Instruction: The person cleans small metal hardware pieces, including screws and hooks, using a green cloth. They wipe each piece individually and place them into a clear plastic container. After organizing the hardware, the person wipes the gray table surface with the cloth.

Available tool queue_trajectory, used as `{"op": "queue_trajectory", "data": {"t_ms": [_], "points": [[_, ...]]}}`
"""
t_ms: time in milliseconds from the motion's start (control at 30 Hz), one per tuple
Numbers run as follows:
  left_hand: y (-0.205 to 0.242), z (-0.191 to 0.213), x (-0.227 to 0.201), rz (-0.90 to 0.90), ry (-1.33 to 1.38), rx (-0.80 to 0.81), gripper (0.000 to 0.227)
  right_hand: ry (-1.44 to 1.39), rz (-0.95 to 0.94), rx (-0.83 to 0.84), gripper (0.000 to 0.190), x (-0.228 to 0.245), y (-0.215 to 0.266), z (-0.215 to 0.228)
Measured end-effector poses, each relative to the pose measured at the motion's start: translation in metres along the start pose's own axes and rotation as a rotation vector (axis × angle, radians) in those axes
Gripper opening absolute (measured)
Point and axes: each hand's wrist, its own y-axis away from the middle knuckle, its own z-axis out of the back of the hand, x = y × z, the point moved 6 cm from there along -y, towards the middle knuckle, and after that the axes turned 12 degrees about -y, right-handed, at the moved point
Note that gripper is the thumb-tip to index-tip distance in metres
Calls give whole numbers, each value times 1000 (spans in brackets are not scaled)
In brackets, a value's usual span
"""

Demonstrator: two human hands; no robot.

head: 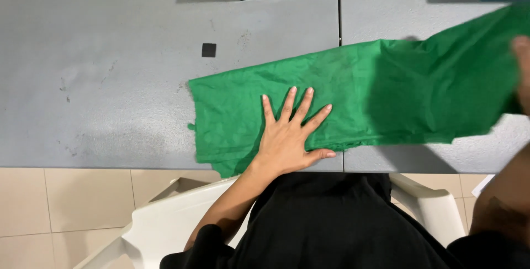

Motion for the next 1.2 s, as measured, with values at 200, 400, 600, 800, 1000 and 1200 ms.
{"op": "queue_trajectory", "data": {"t_ms": [200, 400, 600, 800, 1000, 1200], "points": [[10, -10, 38, 351, 1007, -204, 84, 152, 66, 318, 28, 443, 60, -186], [29, -18, 74, 560, 2586, -152, 75, -176, 506, 836, 69, 504, 122, -280], [70, -5, 130, 796, 1751, -351, 58, 39, 578, 657, 44, 457, 93, -265], [110, 20, 162, 853, 1246, -525, 72, 379, 525, 410, 49, 381, 62, -239], [109, 58, 131, 911, 96, -390, 76, 422, 36, 403, 66, 335, 51, -238], [50, 26, 66, 451, -71, -113, 79, 321, 34, 406, 41, 293, 43, -218]]}}
